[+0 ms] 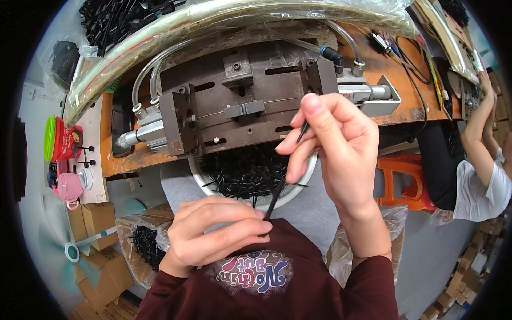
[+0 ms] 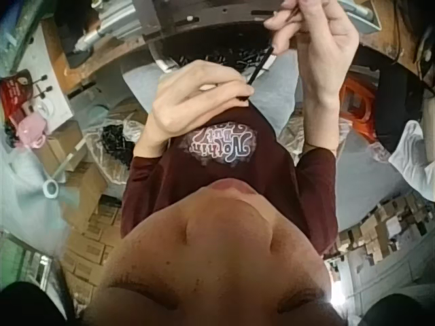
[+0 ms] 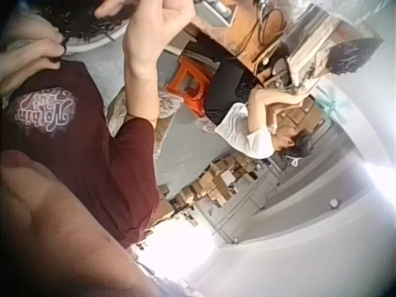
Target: Assembling small plastic components using a pneumatic press machine at a workshop bench.
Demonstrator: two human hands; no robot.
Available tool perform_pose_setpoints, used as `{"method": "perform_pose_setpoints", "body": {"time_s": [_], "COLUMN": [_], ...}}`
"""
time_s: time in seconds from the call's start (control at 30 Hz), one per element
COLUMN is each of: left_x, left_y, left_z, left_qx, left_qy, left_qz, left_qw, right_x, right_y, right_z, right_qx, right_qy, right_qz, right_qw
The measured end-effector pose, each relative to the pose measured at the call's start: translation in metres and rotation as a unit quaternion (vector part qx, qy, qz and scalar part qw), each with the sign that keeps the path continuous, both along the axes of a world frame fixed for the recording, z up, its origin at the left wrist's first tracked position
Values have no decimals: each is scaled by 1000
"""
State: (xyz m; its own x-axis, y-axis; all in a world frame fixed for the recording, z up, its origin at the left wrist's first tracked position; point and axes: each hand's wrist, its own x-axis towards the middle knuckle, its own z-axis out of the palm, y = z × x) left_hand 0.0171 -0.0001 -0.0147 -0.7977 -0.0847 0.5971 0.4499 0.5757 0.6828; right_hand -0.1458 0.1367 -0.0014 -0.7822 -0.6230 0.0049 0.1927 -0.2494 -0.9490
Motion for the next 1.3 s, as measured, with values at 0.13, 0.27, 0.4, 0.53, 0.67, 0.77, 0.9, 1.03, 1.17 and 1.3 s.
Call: {"method": "perform_pose_setpoints", "body": {"time_s": [0.13, 0.27, 0.4, 0.53, 0.67, 0.77, 0.9, 1.03, 1.17, 1.3], "left_x": [-6, -4, -1, -1, 0, 0, 0, 0, 1, 1], "left_y": [0, -1, 1, 1, 0, -1, -2, -3, -3, -7], "left_z": [1, 0, -2, 0, 0, 0, 1, -2, -4, -5], "left_qx": [-27, -35, -30, -42, -51, -49, -35, -28, -27, -40], "left_qy": [8, 0, -5, -1, -9, -16, -23, -20, -22, -19], "left_qz": [11, -7, -5, -4, -6, -6, -8, -15, -8, 0], "left_qw": [1000, 999, 1000, 999, 999, 999, 999, 999, 999, 999], "right_x": [15, 19, 20, 22, 23, 26, 30, 32, 33, 31], "right_y": [-1, 0, 0, 1, 2, 2, 2, 2, 2, 1], "right_z": [3, 3, 2, 0, -3, 1, -2, -4, -6, -4], "right_qx": [-8, -17, -13, -10, -15, -4, -16, -19, -12, 12], "right_qy": [-16, -18, -29, -2, 47, 31, 17, 7, -1, -28], "right_qz": [43, 39, 44, 41, 34, 39, 47, 44, 50, 80], "right_qw": [999, 999, 999, 999, 998, 999, 999, 999, 999, 996]}}
